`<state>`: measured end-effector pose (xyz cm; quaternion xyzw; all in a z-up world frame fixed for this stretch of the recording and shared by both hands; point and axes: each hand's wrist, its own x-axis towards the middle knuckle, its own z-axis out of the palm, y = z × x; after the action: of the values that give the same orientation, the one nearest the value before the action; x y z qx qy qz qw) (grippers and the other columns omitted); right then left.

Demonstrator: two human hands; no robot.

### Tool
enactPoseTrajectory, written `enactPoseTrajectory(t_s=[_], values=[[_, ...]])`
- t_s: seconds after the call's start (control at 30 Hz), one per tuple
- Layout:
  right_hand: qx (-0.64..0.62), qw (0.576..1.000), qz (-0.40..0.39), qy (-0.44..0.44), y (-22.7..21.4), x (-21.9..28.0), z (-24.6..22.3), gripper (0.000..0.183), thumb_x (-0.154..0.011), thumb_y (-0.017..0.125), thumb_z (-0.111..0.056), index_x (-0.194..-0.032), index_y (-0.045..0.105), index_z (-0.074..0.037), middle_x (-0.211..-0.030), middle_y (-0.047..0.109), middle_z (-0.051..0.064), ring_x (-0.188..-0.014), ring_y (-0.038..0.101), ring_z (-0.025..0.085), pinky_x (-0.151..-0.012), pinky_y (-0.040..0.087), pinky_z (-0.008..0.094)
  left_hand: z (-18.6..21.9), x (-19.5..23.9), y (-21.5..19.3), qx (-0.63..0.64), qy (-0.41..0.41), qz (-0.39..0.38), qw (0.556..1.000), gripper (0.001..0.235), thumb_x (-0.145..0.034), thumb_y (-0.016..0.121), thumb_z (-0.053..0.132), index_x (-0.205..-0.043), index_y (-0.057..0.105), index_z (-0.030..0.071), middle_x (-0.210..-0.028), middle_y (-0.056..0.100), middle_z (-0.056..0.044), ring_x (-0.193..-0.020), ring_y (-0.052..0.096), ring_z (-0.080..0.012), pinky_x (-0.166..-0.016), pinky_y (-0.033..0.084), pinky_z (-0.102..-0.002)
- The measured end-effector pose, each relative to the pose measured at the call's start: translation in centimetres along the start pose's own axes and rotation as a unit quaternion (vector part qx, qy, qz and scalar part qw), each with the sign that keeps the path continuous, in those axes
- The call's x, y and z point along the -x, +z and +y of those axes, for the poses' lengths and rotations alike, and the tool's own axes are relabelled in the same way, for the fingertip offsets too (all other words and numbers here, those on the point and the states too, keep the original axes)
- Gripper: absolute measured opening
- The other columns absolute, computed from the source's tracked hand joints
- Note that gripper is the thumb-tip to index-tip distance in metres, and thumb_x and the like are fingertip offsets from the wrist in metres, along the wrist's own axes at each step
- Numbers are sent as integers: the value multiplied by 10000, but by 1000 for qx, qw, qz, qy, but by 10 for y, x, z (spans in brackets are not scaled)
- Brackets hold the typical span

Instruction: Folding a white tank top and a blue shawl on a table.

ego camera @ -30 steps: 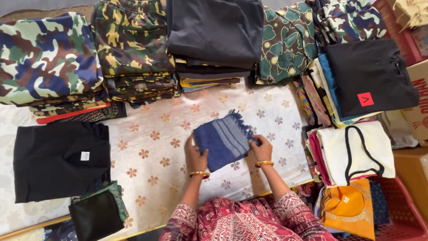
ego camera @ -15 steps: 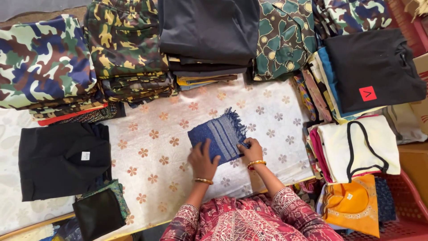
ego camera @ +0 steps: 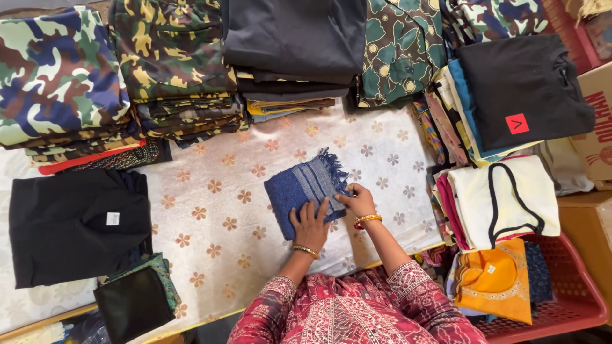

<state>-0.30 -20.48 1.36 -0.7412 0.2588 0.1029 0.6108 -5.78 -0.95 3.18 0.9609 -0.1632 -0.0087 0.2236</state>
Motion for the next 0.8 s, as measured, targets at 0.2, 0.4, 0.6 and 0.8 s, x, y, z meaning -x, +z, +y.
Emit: enactPoseTrajectory(t_s=[0.2, 0.4, 0.6, 0.8], values=[[-59, 998, 2, -33, 5, 28, -52, 228, -777, 849, -83, -883, 648, -102, -721, 622, -58, -586, 528, 32, -517, 435, 210, -40, 10, -11, -107, 9, 141, 984, 672, -874, 626, 148, -1512, 496, 316, -1329, 580, -66, -1141, 557, -248, -1015, 343, -573], [64, 995, 47, -53, 9, 17, 61, 260, -732, 844, -57, -908, 651, -57, -789, 668, -18, -684, 585, 76, -619, 503, 253, -67, 41, -17, -112, -27, 124, 986, 697, -827, 589, 74, -1465, 572, 353, -1296, 603, -61, -1046, 554, -237, -970, 377, -522], [162, 970, 132, -126, 25, 45, 22, 334, -721, 864, -91, -984, 668, -32, -913, 685, 100, -756, 614, 220, -720, 529, 335, -70, 48, -16, -100, 18, 142, 985, 607, -836, 591, 86, -1382, 636, 347, -1312, 612, -26, -1125, 557, -236, -998, 369, -563], [268, 913, 178, -251, 37, 58, 14, 706, -597, 906, -102, -1226, 602, -3, -969, 659, 200, -826, 641, 314, -693, 528, 402, -67, 39, -26, -86, 23, 59, 994, 508, -836, 617, 127, -1311, 674, 300, -1399, 585, -24, -1280, 505, -258, -1058, 337, -608]])
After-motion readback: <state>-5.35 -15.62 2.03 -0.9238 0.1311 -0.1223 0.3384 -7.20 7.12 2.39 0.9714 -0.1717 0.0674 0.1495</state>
